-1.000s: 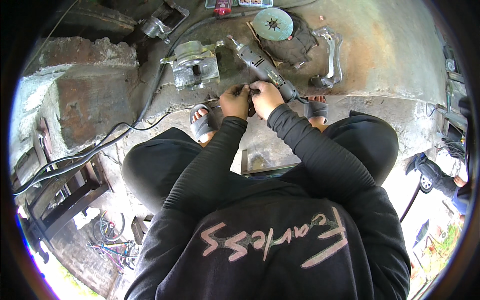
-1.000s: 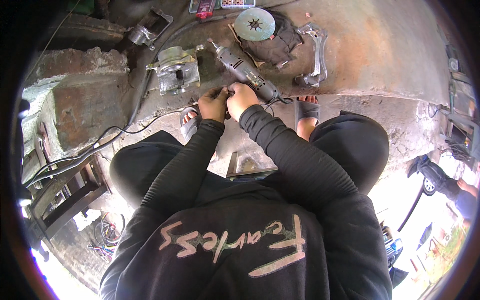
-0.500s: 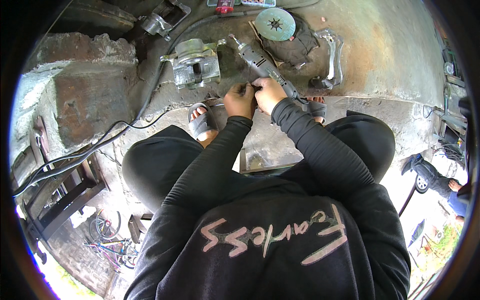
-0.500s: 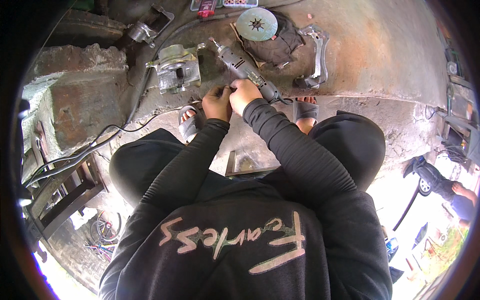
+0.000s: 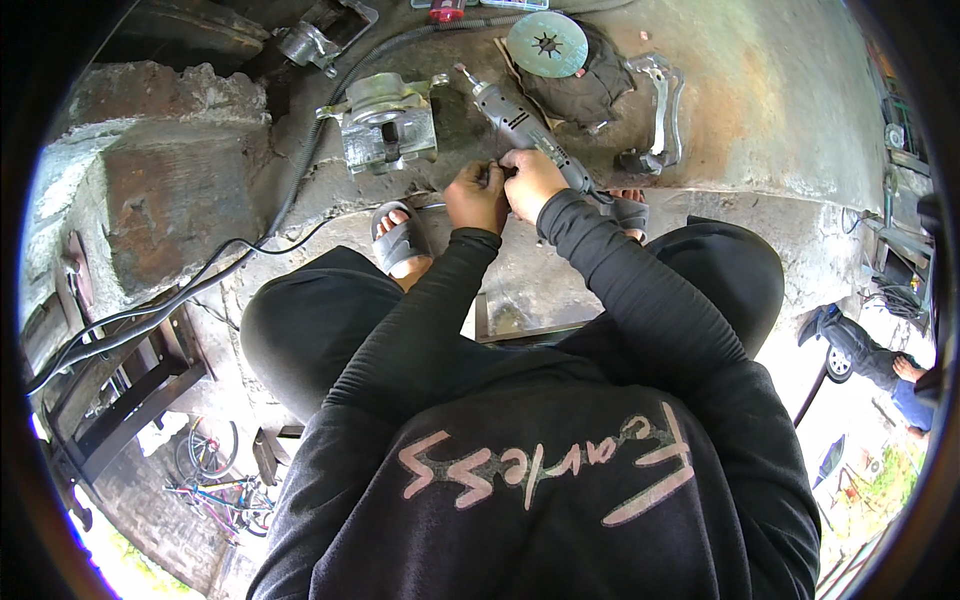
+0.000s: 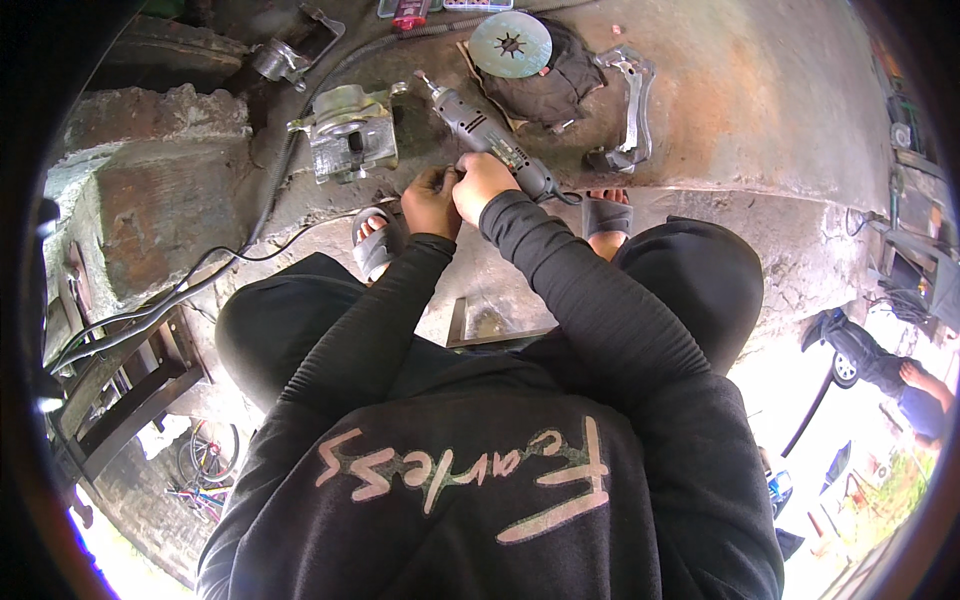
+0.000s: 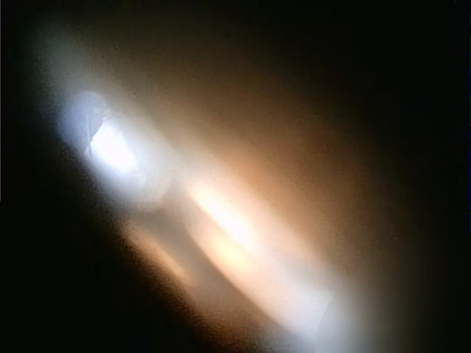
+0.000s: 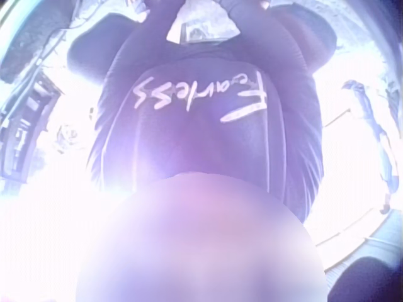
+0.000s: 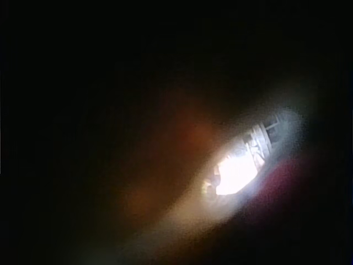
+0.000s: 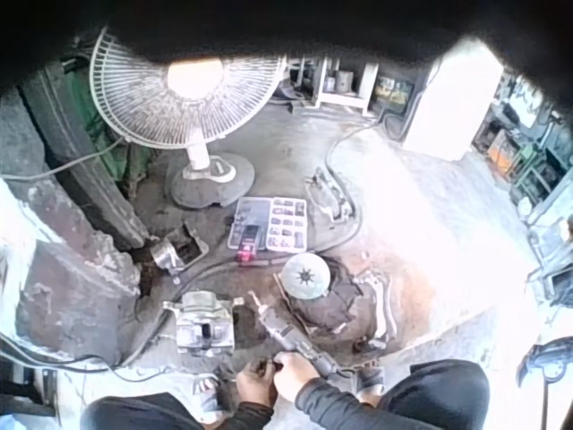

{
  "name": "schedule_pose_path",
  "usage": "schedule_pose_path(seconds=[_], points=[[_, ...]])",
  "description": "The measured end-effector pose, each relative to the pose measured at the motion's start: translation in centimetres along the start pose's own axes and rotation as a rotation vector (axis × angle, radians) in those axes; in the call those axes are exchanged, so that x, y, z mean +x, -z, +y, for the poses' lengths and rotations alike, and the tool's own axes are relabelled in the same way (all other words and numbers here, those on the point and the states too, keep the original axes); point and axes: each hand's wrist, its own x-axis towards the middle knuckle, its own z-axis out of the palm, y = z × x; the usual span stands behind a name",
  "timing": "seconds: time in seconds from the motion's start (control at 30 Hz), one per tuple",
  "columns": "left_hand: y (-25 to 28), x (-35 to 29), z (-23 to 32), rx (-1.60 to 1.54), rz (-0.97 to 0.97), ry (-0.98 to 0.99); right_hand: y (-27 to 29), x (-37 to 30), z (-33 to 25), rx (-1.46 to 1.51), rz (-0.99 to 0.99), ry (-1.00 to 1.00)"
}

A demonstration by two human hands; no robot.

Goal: The person sits on the floor and repeatedly assembles and disassembles small metal components, including a screw and a cylindrical piece. They manipulate the parts by hand, occasionally using a rotary tool to adjust or clean the components. The task involves careful handling and repeated assembly attempts.

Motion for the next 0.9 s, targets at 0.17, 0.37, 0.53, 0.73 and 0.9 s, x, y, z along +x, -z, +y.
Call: schedule_pose_path(seconds=[0.17,0.37,0.53,0.73,0.9], points=[[0.01,0.00,-0.15,0.037,-0.004,-0.033,0.12,-0.18,-0.35,-0.049,0.002,-0.001],[-0.27,-0.05,-0.48,-0.001,0.018,-0.038,-0.04,0.00,-0.08,-0.072,0.018,0.019],[-0.53,0.13,-0.90,-0.054,0.052,-0.084,-0.12,0.14,0.01,-0.083,0.033,0.045],[-0.56,0.02,-0.71,0.007,0.077,-0.057,0.00,0.16,-0.51,-0.048,-0.013,-0.063],[-0.62,-0.10,-0.65,-0.027,0.066,-0.055,0.05,0.10,-0.81,-0.110,0.003,-0.039]])
